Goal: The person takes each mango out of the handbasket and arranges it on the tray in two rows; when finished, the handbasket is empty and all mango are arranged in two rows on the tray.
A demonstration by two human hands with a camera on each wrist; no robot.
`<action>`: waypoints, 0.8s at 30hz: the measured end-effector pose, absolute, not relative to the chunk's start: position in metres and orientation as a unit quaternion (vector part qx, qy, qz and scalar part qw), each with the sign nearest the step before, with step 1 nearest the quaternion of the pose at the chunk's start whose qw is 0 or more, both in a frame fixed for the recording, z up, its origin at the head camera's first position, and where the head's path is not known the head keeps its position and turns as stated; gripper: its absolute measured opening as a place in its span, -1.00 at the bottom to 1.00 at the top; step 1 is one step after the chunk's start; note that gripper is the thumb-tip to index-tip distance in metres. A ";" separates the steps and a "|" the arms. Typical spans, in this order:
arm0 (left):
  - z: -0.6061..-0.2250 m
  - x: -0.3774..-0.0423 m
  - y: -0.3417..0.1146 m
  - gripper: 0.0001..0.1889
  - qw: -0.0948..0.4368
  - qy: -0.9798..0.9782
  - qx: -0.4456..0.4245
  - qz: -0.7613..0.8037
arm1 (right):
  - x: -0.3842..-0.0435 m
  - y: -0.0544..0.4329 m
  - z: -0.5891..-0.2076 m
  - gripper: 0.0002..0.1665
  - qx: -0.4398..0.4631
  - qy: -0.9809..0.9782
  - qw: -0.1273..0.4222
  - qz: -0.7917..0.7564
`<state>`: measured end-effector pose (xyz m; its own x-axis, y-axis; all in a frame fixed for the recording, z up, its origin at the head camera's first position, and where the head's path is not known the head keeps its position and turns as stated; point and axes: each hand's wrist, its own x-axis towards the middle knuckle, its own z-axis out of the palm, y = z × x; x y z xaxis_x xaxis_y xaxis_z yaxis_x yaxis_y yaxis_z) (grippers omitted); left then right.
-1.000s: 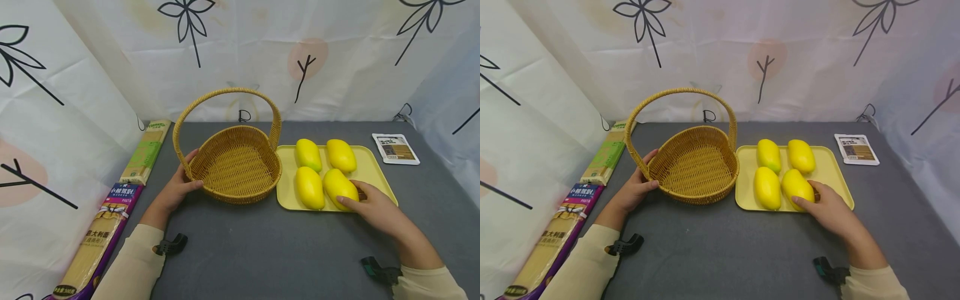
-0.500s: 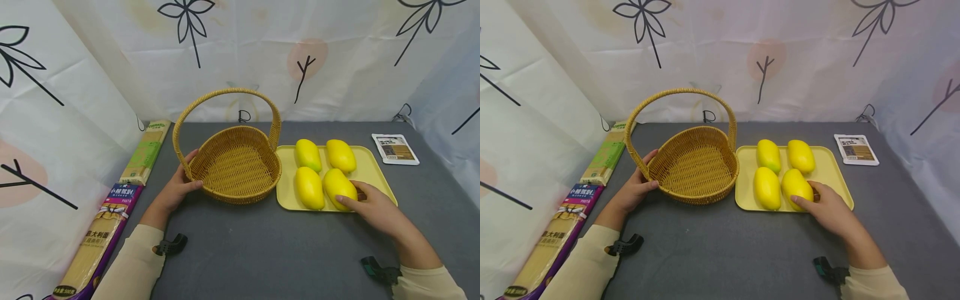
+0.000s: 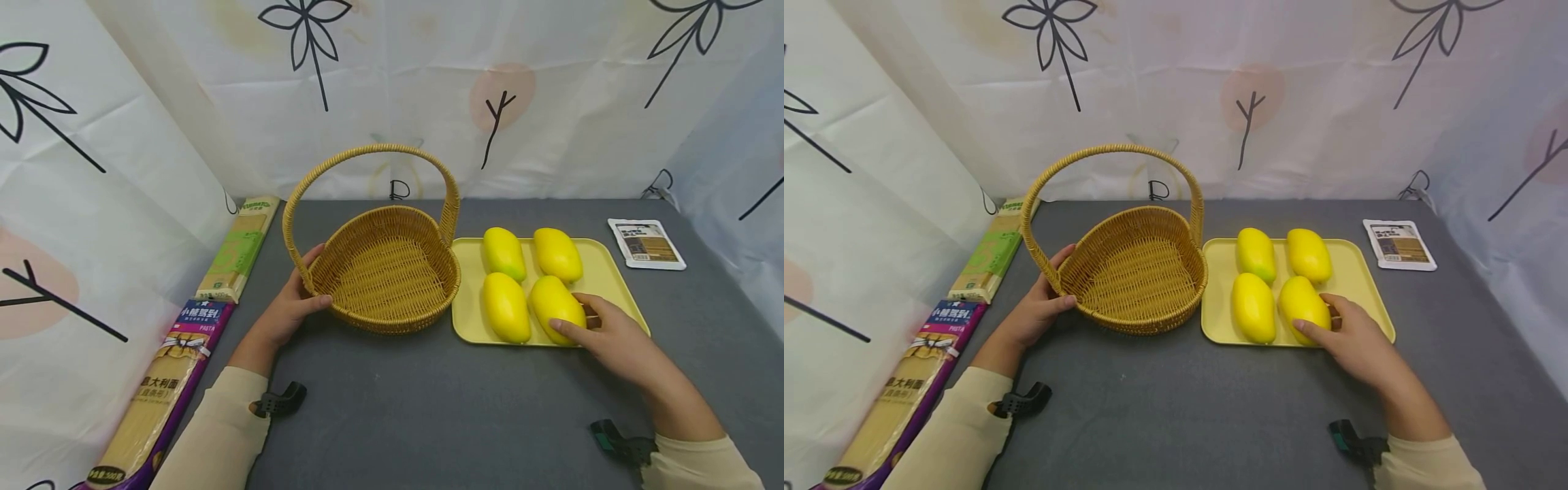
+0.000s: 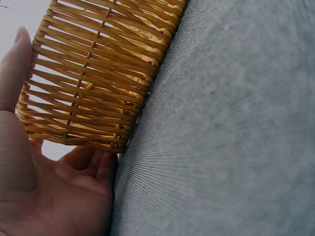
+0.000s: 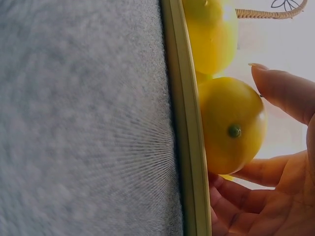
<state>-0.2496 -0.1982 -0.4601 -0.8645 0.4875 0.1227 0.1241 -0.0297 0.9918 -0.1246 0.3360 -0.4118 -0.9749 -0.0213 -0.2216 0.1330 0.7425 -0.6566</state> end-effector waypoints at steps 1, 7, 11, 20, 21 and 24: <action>-0.460 -0.250 -0.198 0.00 0.133 0.684 0.224 0.682 | -0.125 0.336 -0.412 0.07 0.030 0.927 0.108 -0.358; -0.459 -0.249 -0.198 0.01 0.134 0.684 0.221 0.682 | -0.125 0.336 -0.410 0.12 0.042 0.924 0.122 -0.361; -0.460 -0.251 -0.198 0.01 0.135 0.686 0.221 0.680 | -0.124 0.336 -0.409 0.14 0.048 0.923 0.120 -0.362; -0.465 -0.254 -0.196 -0.01 0.128 0.690 0.226 0.675 | -0.121 0.338 -0.408 0.10 0.052 0.924 0.099 -0.366; -0.464 -0.253 -0.195 -0.03 0.125 0.693 0.225 0.673 | -0.120 0.338 -0.408 0.08 0.051 0.924 0.094 -0.366; -0.461 -0.251 -0.195 -0.10 0.102 0.712 0.214 0.661 | -0.117 0.337 -0.409 0.03 0.045 0.926 0.071 -0.369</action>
<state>-0.2505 -0.1952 -0.4610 -0.8877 0.4392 0.1380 0.1701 0.0343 0.9848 -0.1175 0.3366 -0.4091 -0.9859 0.0312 -0.1646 0.1359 0.7236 -0.6767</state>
